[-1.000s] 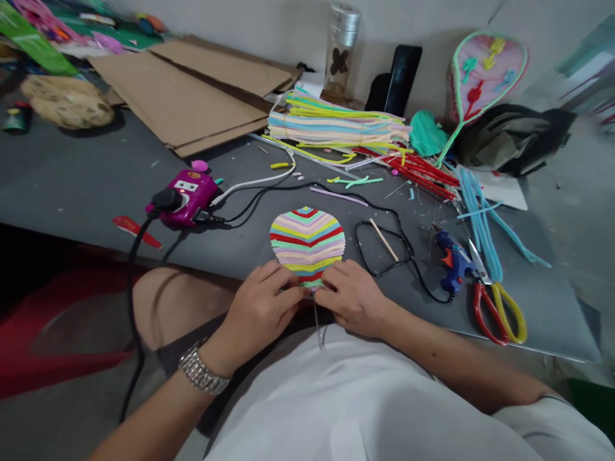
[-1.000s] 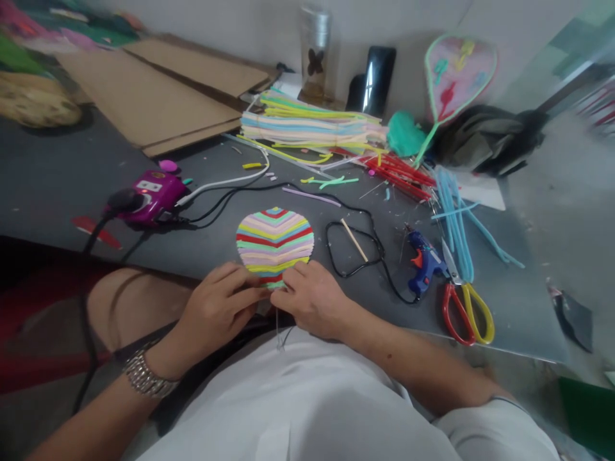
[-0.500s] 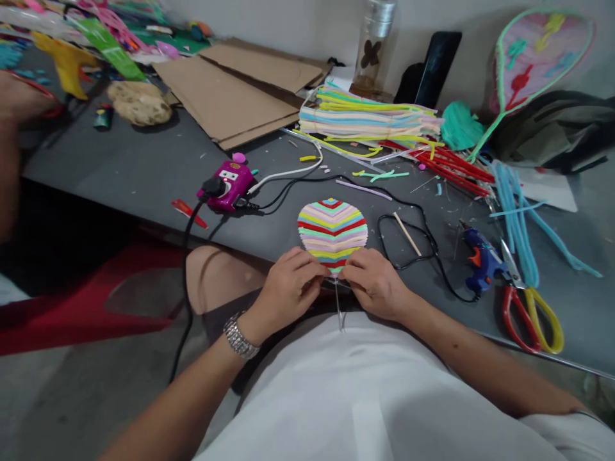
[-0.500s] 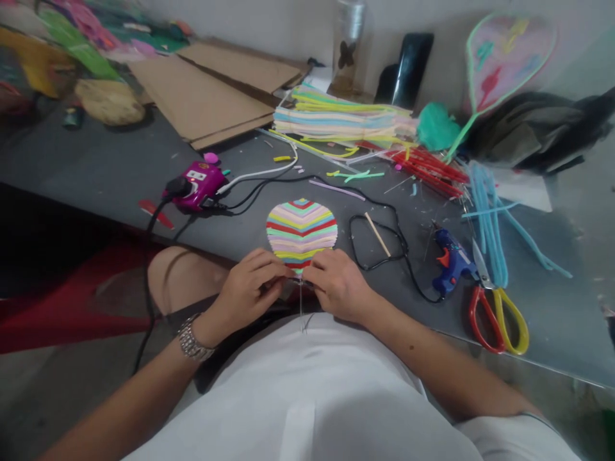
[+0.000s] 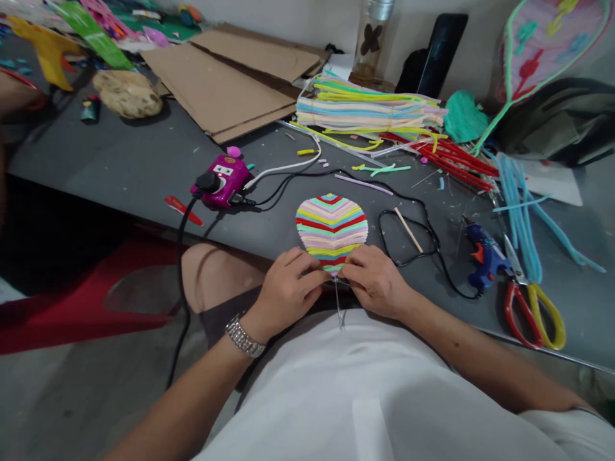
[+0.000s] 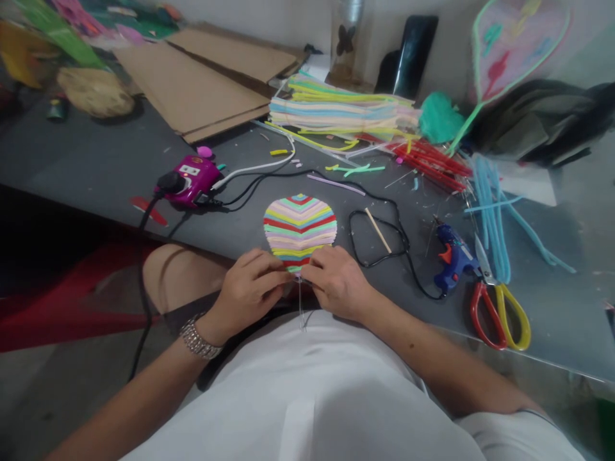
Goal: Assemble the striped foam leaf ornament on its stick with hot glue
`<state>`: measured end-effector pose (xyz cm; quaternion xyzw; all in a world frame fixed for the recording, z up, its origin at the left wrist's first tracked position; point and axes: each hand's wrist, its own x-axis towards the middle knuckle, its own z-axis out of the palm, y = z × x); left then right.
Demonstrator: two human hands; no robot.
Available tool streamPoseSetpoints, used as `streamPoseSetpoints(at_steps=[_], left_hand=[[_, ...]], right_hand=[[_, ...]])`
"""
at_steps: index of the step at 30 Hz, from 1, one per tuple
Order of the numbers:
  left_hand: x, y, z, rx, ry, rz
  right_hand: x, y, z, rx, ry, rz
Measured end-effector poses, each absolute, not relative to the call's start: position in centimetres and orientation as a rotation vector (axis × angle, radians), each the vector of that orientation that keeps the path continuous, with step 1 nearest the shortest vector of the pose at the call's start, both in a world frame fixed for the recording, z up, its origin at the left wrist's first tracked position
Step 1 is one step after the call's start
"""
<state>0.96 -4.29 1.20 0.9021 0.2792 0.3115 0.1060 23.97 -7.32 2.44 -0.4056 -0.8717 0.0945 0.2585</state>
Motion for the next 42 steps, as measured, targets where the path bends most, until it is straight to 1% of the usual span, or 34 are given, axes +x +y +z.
streamPoseSetpoints(at_steps=[6, 11, 16, 27, 35, 42], left_hand=[[0.7, -4.3, 1.4, 2.739, 0.802, 0.894], [0.6, -4.5, 0.8, 2.677, 0.781, 1.010], [0.8, -4.8, 0.0, 2.560, 0.796, 1.101], [0.9, -4.5, 0.7, 2.693, 0.778, 1.070], [0.8, -4.6, 0.4, 2.602, 0.824, 1.055], [0.7, -4.7, -0.3, 2.604, 0.823, 1.144]], right_hand=[[23.9, -7.5, 2.4, -1.126, -2.421, 0.165], [23.9, -7.7, 2.4, -1.133, -2.458, 0.082], [23.9, -7.8, 2.5, -1.123, -2.452, 0.092], [23.8, -7.9, 2.5, -1.136, -2.507, 0.044], [23.9, -7.9, 2.5, -1.123, -2.461, 0.062], [23.9, -8.0, 2.5, -1.131, -2.453, 0.050]])
